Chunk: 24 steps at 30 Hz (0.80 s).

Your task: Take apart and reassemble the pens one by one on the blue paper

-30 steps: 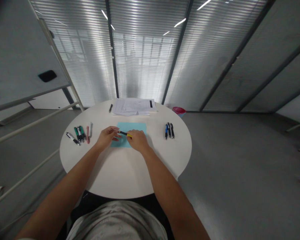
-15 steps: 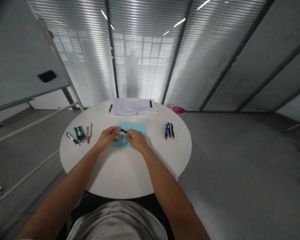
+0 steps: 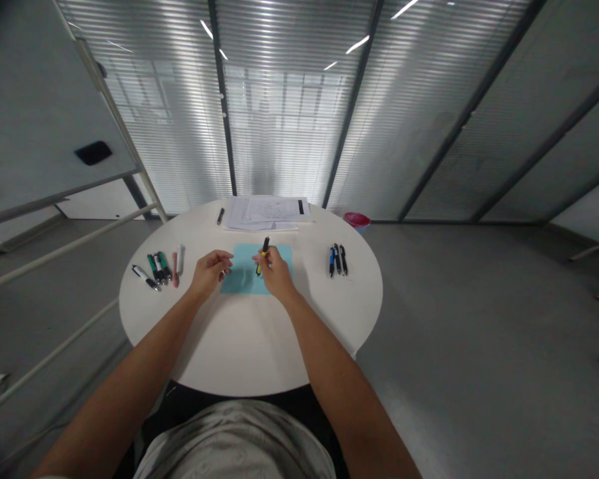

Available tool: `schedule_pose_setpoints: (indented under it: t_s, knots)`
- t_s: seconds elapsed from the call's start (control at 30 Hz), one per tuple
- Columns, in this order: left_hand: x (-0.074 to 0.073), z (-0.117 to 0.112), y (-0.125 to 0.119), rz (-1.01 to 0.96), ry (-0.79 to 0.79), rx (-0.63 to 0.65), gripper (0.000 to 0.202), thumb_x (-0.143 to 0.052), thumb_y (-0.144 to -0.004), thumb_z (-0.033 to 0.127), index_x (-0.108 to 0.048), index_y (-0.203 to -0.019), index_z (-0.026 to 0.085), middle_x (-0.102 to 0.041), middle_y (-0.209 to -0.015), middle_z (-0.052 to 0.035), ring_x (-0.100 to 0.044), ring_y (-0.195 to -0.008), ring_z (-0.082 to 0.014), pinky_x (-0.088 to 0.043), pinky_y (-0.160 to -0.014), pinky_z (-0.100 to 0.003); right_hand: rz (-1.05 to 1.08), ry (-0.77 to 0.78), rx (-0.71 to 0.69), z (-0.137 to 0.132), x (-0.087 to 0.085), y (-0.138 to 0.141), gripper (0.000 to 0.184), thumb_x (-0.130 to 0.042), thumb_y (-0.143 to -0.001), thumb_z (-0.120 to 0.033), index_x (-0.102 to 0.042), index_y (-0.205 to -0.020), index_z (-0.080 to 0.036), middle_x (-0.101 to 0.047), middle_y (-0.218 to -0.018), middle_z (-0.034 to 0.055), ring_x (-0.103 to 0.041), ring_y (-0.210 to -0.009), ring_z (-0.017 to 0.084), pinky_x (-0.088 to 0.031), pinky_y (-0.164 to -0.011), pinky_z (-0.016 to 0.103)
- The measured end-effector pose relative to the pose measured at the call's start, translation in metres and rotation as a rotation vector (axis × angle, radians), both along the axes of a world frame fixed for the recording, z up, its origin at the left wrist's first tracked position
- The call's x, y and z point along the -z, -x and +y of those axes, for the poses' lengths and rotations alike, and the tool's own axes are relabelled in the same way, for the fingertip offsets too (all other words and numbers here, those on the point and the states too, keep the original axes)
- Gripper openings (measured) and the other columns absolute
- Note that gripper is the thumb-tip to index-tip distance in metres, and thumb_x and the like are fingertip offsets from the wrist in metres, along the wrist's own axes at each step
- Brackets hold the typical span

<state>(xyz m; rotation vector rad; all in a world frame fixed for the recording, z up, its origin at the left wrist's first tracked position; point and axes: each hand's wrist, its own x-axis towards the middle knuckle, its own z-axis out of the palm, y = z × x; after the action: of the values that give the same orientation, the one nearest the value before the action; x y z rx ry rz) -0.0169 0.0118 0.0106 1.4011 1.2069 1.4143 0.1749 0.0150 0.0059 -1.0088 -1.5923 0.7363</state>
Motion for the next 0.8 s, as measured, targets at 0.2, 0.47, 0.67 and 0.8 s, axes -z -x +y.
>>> schedule_pose_setpoints:
  t_s: [0.2, 0.47, 0.67, 0.8]
  knots:
    - [0.002, 0.001, 0.007, 0.392, -0.090, -0.190, 0.021, -0.050, -0.072, 0.021, -0.066, -0.084, 0.018, -0.063, -0.072, -0.0016, -0.055, -0.066, -0.0152, -0.043, -0.067, -0.028, -0.106, 0.039, -0.014, 0.000, 0.003, -0.001, 0.021, -0.046, -0.093, -0.043, -0.048, -0.099, -0.023, -0.071, -0.095, 0.0050, -0.069, -0.090, 0.017, -0.053, -0.078, 0.033]
    - [0.003, 0.003, 0.012, 0.803, 0.024, -0.236, 0.036, -0.054, -0.072, 0.021, -0.065, -0.106, 0.018, -0.065, -0.096, -0.0095, -0.060, -0.090, -0.0240, -0.045, -0.081, -0.034, -0.283, 0.046, 0.016, -0.003, 0.000, -0.002, 0.018, -0.048, -0.093, -0.039, -0.051, -0.100, -0.023, -0.070, -0.092, 0.0023, -0.068, -0.083, 0.015, -0.051, -0.076, 0.030]
    - [0.006, 0.002, 0.008, 0.960, 0.108, -0.189, 0.042, -0.060, -0.070, 0.025, -0.064, -0.112, 0.020, -0.065, -0.102, -0.0140, -0.058, -0.099, -0.0325, -0.042, -0.084, -0.042, -0.320, 0.027, 0.039, -0.003, 0.000, -0.003, 0.018, -0.048, -0.092, -0.038, -0.054, -0.102, -0.024, -0.070, -0.093, 0.0021, -0.067, -0.086, 0.016, -0.050, -0.077, 0.030]
    - [0.007, 0.002, 0.008, 1.031, 0.081, -0.201, 0.037, -0.059, -0.072, 0.029, -0.067, -0.107, 0.021, -0.067, -0.098, -0.0135, -0.058, -0.098, -0.0319, -0.041, -0.082, -0.040, -0.308, 0.042, 0.035, -0.004, -0.001, -0.003, 0.018, -0.049, -0.092, -0.037, -0.053, -0.104, -0.024, -0.071, -0.095, 0.0024, -0.067, -0.088, 0.016, -0.051, -0.079, 0.031]
